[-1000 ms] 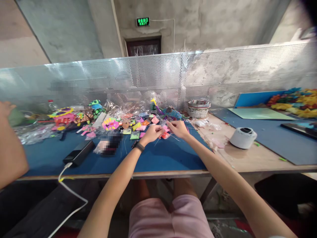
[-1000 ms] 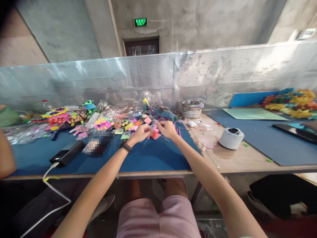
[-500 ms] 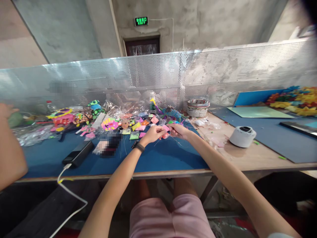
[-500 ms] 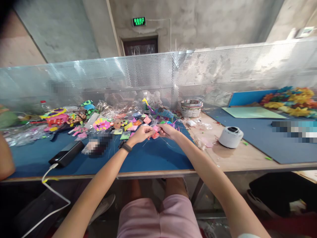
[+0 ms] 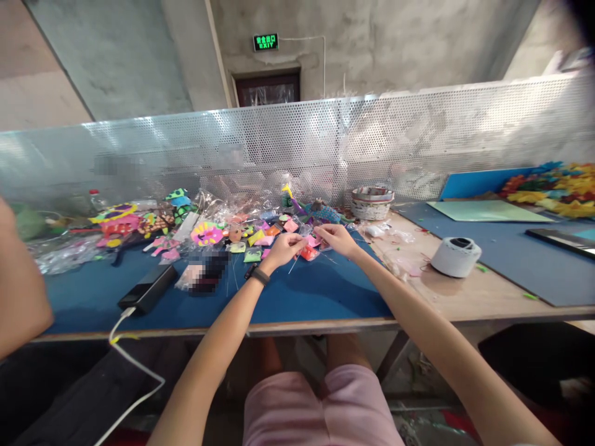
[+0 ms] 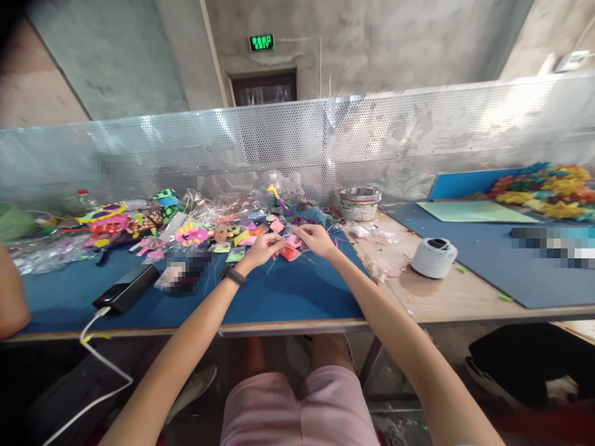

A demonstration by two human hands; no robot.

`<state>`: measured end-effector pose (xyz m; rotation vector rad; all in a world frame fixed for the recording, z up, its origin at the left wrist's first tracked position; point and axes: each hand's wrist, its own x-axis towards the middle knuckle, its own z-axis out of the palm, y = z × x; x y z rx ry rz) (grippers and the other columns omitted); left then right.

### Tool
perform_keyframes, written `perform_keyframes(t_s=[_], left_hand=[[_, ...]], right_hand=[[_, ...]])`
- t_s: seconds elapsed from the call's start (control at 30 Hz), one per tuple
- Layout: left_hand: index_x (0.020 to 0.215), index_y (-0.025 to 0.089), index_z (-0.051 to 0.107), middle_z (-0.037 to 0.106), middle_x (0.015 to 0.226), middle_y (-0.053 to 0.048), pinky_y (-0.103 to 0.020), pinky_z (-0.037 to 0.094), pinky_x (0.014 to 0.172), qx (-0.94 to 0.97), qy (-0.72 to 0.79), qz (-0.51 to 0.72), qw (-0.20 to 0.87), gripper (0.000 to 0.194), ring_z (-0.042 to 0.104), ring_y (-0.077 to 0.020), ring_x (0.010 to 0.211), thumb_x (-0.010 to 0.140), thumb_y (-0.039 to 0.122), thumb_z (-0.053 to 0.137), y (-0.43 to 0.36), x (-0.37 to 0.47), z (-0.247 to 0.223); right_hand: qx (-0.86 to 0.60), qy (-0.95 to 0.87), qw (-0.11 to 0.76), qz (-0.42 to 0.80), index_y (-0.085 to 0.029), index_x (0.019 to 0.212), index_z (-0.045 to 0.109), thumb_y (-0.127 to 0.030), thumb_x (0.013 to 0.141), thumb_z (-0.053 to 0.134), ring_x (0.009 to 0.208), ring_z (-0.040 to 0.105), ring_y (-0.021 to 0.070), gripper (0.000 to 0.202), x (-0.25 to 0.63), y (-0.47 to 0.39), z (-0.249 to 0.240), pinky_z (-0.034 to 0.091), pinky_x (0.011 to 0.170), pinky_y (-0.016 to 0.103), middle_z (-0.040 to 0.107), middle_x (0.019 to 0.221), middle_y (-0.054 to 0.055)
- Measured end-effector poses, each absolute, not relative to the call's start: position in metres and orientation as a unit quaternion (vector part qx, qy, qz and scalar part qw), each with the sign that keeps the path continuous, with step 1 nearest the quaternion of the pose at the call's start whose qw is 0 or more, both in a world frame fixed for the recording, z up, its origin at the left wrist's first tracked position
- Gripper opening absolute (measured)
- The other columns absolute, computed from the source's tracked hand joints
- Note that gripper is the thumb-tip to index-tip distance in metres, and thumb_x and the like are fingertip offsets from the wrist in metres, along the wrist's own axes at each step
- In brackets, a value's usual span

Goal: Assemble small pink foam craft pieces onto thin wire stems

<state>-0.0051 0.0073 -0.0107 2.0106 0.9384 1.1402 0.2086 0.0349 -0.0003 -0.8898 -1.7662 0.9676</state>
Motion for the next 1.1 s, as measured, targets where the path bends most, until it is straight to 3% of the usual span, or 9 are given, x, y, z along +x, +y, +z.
perform_keyframes(t_s=[0.13, 0.23, 0.6, 0.9, 1.1], left_hand=[[0.074, 0.014, 0.063, 0.062, 0.063, -0.001, -0.023, 0.041, 0.049, 0.746, 0.361, 0.453, 0.328, 0.039, 0.052, -0.0104, 0.049, 0.089, 0.050, 0.060, 0.009, -0.004, -0.011], [0.075, 0.015, 0.063, 0.061, 0.062, -0.001, -0.023, 0.041, 0.048, 0.736, 0.367, 0.457, 0.339, 0.038, 0.052, -0.0106, 0.048, 0.087, 0.051, 0.062, 0.008, -0.003, -0.009], [0.079, 0.015, 0.064, 0.056, 0.068, -0.001, -0.023, 0.047, 0.051, 0.720, 0.372, 0.445, 0.380, 0.033, 0.051, -0.0121, 0.058, 0.084, 0.048, 0.065, 0.010, -0.005, -0.011], [0.064, 0.015, 0.055, 0.059, 0.081, -0.006, -0.028, 0.052, 0.069, 0.619, 0.234, 0.478, 0.577, 0.019, 0.057, -0.0172, 0.079, 0.073, 0.027, 0.065, 0.005, -0.008, -0.003], [0.059, 0.016, 0.046, 0.056, 0.071, -0.009, -0.032, 0.050, 0.072, 0.524, 0.184, 0.432, 0.711, 0.016, 0.058, -0.0184, 0.072, 0.074, 0.020, 0.052, 0.004, -0.011, 0.004]], right_hand=[[-0.348, -0.781, 0.468, 0.222, -0.021, 0.116, 0.068, -0.045, 0.088, 0.061, 0.068, 0.064, 0.0170, 0.037, 0.214, 0.032, -0.002, 0.051, 0.066, 0.027, 0.075, 0.089, 0.005], [-0.343, -0.811, 0.444, 0.167, -0.024, 0.128, 0.065, -0.037, 0.093, 0.056, 0.074, 0.066, 0.0178, 0.038, 0.215, 0.030, -0.002, 0.051, 0.073, 0.029, 0.076, 0.099, 0.004], [-0.332, -0.851, 0.399, 0.076, -0.032, 0.129, 0.066, -0.036, 0.099, 0.050, 0.099, 0.068, 0.0227, 0.034, 0.218, 0.029, -0.001, 0.050, 0.086, 0.031, 0.071, 0.119, 0.004], [-0.230, -0.885, 0.401, 0.055, -0.028, 0.139, 0.055, -0.036, 0.102, 0.042, 0.117, 0.059, 0.0241, 0.039, 0.210, 0.027, -0.004, 0.049, 0.101, 0.042, 0.059, 0.129, 0.010], [-0.197, -0.890, 0.409, 0.027, -0.025, 0.120, 0.064, -0.035, 0.103, 0.040, 0.113, 0.058, 0.0251, 0.030, 0.203, 0.021, 0.000, 0.049, 0.098, 0.045, 0.061, 0.122, 0.011]])
